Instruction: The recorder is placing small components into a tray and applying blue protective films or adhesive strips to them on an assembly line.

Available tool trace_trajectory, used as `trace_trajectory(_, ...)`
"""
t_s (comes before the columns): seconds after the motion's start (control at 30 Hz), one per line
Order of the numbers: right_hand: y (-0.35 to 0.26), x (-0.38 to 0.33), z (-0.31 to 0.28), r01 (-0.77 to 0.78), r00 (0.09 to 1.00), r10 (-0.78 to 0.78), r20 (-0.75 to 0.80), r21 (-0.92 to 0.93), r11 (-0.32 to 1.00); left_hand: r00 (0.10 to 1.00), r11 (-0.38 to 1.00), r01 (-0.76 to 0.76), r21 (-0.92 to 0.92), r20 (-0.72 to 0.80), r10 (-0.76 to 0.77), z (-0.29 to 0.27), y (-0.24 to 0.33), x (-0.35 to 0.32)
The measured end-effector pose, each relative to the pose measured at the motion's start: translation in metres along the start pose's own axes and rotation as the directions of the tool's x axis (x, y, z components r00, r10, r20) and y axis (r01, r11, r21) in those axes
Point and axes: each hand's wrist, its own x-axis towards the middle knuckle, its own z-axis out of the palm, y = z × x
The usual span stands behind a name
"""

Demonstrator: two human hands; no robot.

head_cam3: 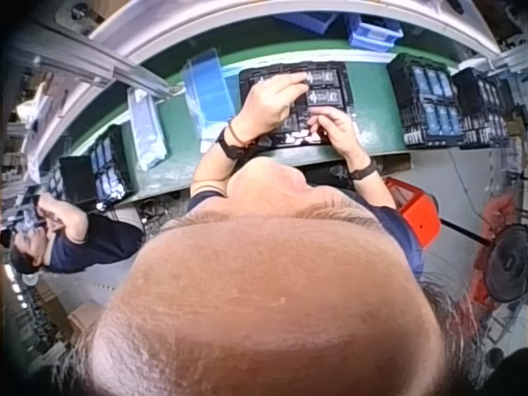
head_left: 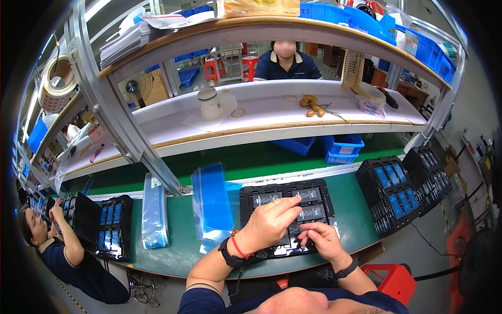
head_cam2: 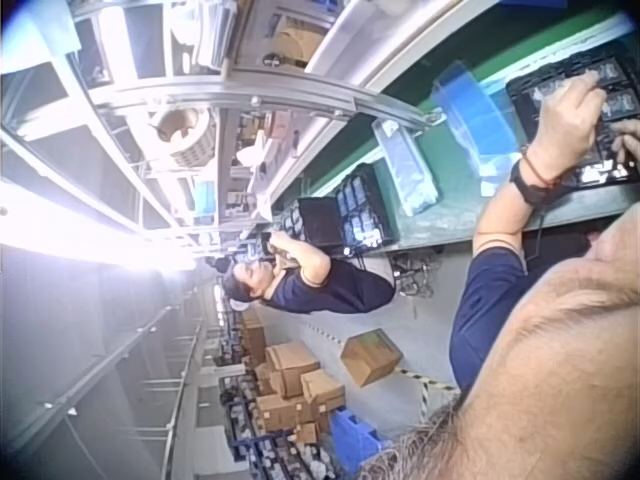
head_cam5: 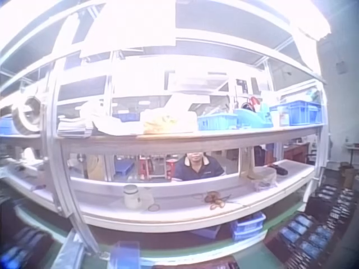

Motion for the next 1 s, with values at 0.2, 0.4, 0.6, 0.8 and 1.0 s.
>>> trace_trajectory(0.2, 0.002, 0.001, -0.001, 0.002, 1.0, -0.002, 0.014, 0.003, 1.0, 1.0, 1.0, -0.023, 0.004, 0.005, 0.023, -0.002, 0.0, 0.002)
trace_trajectory(0.4, 0.0, 0.003, -0.001, 0.003, 1.0, -0.003, 0.011, 0.008, 1.0, 1.0, 0.998, -0.016, 0.062, -0.02, 0.017, 0.0, -0.001, 0.001)
trace_trajectory(0.6, 0.0, 0.002, -0.002, -0.011, 1.0, 0.011, 0.015, 0.028, 1.0, 1.0, 0.999, -0.028, 0.039, 0.015, 0.027, 0.0, 0.001, 0.0)
trace_trajectory(0.8, -0.008, -0.014, 0.002, 0.024, 0.998, -0.021, -0.066, 0.043, 0.999, 0.998, 0.999, -0.044, 0.018, 0.039, 0.043, -0.002, 0.009, -0.001)
trace_trajectory(1.0, -0.04, -0.056, -0.056, -0.07, 0.933, 0.074, -0.353, 0.023, 0.997, 1.0, 0.996, 0.027, 0.088, -0.011, -0.026, 0.0, -0.002, 0.002)
